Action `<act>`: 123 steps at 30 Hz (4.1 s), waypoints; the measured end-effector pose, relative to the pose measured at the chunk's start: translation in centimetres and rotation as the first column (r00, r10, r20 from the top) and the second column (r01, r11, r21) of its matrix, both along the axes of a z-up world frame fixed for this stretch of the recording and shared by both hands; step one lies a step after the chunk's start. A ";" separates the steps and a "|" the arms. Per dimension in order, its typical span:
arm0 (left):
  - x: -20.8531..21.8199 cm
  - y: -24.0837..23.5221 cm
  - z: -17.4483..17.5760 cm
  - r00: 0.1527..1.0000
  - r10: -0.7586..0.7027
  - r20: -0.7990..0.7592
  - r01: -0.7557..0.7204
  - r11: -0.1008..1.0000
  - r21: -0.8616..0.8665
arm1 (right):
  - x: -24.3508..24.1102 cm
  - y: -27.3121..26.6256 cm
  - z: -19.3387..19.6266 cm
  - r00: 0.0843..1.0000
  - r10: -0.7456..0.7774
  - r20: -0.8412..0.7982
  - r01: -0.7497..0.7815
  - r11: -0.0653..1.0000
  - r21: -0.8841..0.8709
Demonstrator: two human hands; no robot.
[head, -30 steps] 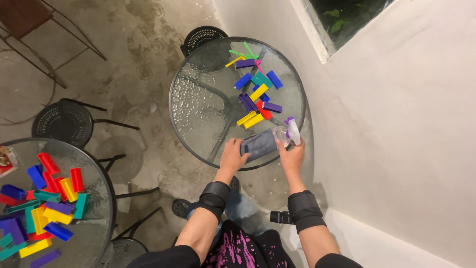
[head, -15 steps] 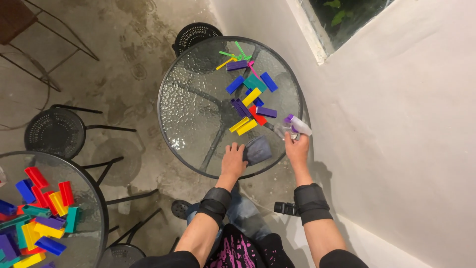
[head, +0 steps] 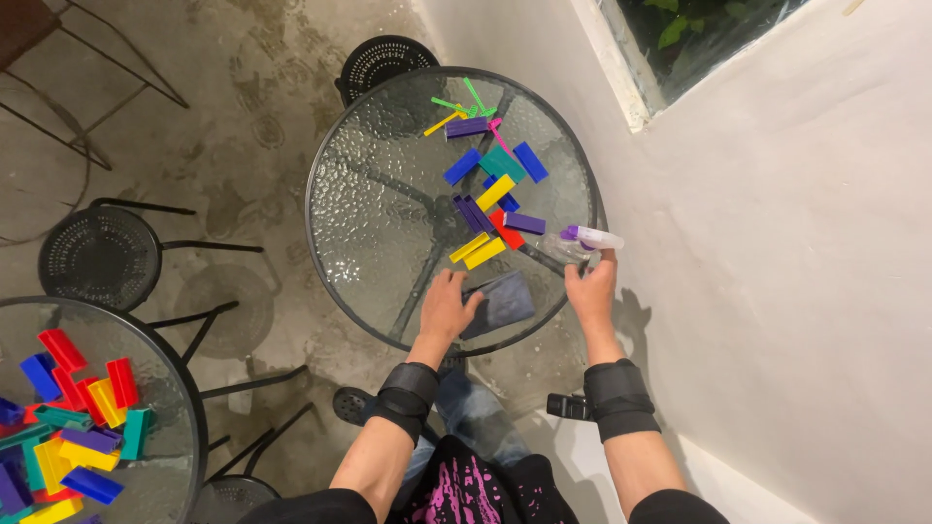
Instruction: The person sorts colorful plastic blocks by color on a glass table. They pick up blocks from a pile and place them into separate color groups on the table surface.
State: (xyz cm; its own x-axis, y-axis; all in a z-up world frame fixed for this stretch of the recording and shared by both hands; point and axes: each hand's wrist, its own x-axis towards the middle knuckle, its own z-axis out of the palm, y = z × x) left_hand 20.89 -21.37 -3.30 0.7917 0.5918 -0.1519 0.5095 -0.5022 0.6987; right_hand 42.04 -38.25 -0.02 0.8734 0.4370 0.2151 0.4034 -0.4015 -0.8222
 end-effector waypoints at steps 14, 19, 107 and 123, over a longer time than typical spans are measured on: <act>4.9 3.1 0.5 0.995 0.092 0.042 -0.099 0.976 0.193 | -4.3 3.2 -7.2 0.770 0.083 -0.632 -0.130 0.991 -0.028; 4.8 2.7 -2.4 0.996 0.076 -0.047 -0.069 0.986 0.149 | -4.1 6.1 -8.7 0.612 0.069 -0.788 -0.179 0.982 -0.053; -29.4 16.3 7.2 0.644 0.701 0.306 -0.707 0.698 -0.110 | -28.8 26.9 2.7 0.793 0.548 -0.266 -0.578 0.815 -0.046; -3.8 12.2 3.3 0.951 0.216 0.220 -0.203 0.976 -0.081 | -8.7 14.4 -1.8 0.994 0.101 -0.030 -0.105 0.968 -0.228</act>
